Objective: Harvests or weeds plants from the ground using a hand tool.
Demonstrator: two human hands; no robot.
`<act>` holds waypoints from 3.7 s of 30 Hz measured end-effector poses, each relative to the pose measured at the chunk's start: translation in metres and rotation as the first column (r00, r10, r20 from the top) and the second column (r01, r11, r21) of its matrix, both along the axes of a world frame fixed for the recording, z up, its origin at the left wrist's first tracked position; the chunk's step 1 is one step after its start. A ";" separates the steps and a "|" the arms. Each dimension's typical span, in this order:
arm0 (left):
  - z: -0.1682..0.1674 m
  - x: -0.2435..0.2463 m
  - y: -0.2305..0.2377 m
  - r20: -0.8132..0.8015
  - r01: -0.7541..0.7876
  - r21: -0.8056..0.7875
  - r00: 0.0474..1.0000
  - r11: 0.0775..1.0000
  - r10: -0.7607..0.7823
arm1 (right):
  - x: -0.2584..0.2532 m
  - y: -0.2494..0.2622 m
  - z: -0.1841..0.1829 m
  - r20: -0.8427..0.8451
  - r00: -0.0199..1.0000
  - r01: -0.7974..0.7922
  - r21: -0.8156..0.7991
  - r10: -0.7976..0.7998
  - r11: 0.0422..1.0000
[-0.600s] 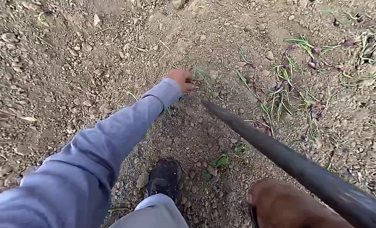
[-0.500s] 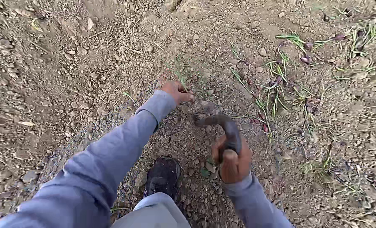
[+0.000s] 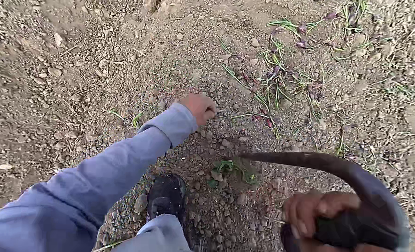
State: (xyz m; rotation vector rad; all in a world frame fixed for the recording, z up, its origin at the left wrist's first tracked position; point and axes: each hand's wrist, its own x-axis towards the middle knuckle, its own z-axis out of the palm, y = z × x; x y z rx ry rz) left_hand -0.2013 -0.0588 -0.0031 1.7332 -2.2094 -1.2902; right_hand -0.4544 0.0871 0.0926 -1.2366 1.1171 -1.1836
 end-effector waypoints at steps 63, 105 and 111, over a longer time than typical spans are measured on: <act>-0.056 -0.181 -0.011 0.479 0.340 -0.035 0.831 0.940 -0.283 | -0.115 0.025 -0.073 -0.128 0.893 0.426 -0.064 -0.431 0.902; -0.051 -0.255 0.038 0.093 0.091 -0.096 0.992 0.991 -0.082 | -0.202 0.097 -0.081 -0.099 0.895 0.406 -0.229 -0.436 0.885; -0.024 -0.287 0.018 0.379 0.255 0.174 0.874 0.951 -0.304 | -0.218 0.089 -0.041 0.225 0.835 0.545 -0.218 -0.501 0.810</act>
